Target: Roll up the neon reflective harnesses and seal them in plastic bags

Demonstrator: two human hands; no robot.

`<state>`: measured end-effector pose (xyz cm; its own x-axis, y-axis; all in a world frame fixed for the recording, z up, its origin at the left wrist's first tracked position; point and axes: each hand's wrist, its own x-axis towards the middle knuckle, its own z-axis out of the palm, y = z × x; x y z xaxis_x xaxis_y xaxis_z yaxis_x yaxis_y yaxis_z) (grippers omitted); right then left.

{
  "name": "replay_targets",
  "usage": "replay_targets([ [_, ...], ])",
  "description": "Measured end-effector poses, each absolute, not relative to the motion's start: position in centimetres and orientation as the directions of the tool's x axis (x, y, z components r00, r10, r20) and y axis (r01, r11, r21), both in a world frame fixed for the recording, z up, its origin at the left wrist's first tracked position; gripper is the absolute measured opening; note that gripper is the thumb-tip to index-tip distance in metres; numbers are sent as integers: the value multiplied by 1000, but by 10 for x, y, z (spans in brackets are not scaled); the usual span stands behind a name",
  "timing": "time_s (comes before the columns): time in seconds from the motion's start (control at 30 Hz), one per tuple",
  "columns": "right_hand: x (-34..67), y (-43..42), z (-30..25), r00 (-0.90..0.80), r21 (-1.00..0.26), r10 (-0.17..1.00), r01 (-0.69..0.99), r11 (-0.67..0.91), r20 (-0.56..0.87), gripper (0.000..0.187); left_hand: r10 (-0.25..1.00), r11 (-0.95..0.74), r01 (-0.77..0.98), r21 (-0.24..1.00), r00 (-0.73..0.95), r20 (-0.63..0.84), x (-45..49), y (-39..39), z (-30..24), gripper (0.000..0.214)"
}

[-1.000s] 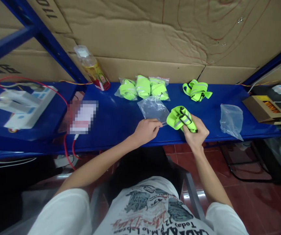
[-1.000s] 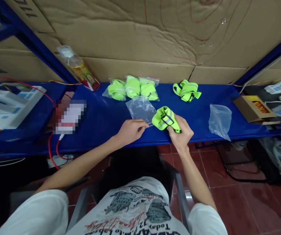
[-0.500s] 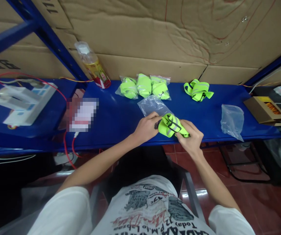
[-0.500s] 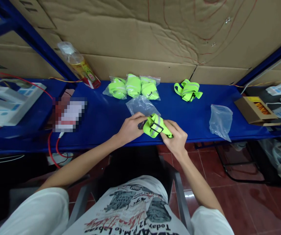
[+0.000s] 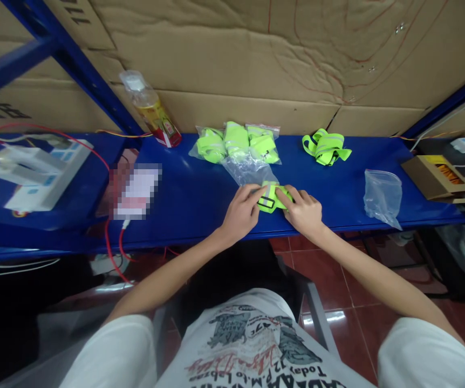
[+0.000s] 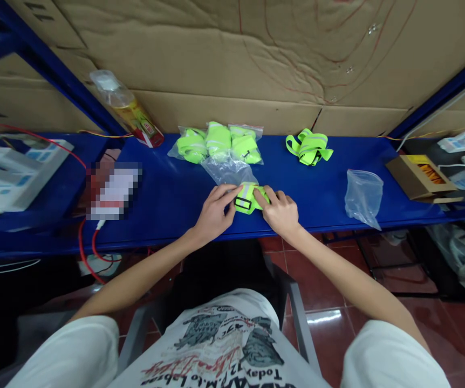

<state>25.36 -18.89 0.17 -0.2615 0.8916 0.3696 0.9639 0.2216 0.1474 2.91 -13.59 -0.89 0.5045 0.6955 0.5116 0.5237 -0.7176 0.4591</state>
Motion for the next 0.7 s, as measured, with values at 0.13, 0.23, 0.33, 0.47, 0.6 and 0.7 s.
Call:
replay_targets([
  [0.13, 245, -182, 2, -244, 169, 902, 966, 194, 356, 54, 753, -655, 546, 522, 422, 504, 32, -138, -11, 56],
  [0.23, 234, -180, 4, -231, 210, 912, 964, 166, 340, 53, 816, -573, 578, 580, 338, 469, 35, -136, -11, 53],
  [0.33, 219, -179, 6, -201, 281, 927, 953, 111, 318, 51, 807, -574, 606, 551, 301, 508, 40, -136, -12, 42],
  [0.47, 203, -176, 9, -182, 366, 933, 929, 59, 312, 50, 758, -615, 604, 507, 275, 592, 44, -138, -12, 35],
  [0.6, 195, -173, 13, -148, 358, 955, 933, 48, 258, 53, 765, -621, 576, 532, 296, 572, 46, -144, -12, 34],
  [0.7, 188, -171, 18, -55, 277, 977, 961, -5, 206, 53, 774, -623, 565, 540, 352, 526, 50, -149, -12, 37],
])
